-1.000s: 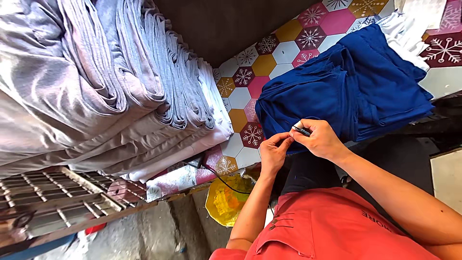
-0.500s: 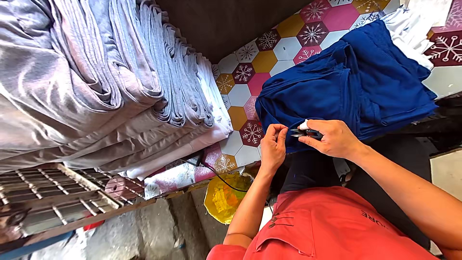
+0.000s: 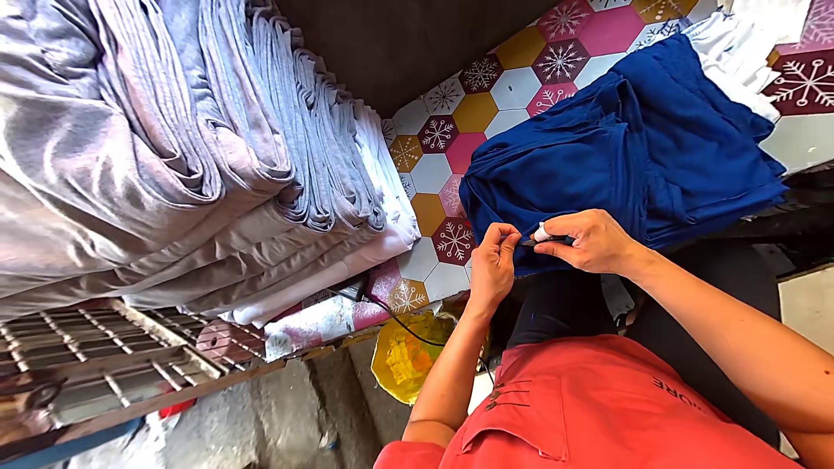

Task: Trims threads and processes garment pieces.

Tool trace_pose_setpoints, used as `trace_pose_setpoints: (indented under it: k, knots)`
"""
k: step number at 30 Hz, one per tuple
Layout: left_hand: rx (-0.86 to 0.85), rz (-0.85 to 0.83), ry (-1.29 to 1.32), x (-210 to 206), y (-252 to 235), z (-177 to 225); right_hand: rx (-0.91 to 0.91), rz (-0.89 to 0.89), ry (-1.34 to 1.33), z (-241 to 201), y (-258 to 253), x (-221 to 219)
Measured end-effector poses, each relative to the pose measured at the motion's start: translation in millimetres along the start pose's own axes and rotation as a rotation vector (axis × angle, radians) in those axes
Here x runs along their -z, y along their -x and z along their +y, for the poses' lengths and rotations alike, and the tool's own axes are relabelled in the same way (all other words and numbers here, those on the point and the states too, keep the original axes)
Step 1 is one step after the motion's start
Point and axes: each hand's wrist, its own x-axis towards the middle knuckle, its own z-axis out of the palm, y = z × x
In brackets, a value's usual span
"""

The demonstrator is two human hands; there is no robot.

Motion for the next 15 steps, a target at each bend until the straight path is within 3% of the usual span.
trace_pose_setpoints:
  k: [5,7,8,10,11,12,15]
  knots:
    - [0.018,-0.017,0.030,9.8,4.9,-1.7,-0.239,-0.175,0.116,2.2,-5.5,5.3]
    - [0.074,-0.065,-0.181,35.9,15.1,0.3,-0.257,-0.214,0.184,3.3,-7.5,2.1]
    - [0.161,-0.103,-0.419,54.8,21.2,3.1,-0.261,-0.224,0.185,4.7,-7.8,2.4]
    - [0.521,-0.316,-0.945,88.9,27.2,10.0,-0.287,-0.226,0.116,5.9,-8.7,6.4]
    - [0.681,-0.408,-1.069,98.7,28.1,7.8,-0.305,-0.223,0.064,5.6,-9.2,8.3]
    - [0.716,-0.416,-1.086,104.0,30.5,4.6,-0.314,-0.219,0.012,5.2,-9.8,9.6]
    - [0.295,-0.109,-0.669,83.4,37.6,-1.4,-0.326,-0.186,-0.137,6.0,-13.1,9.8]
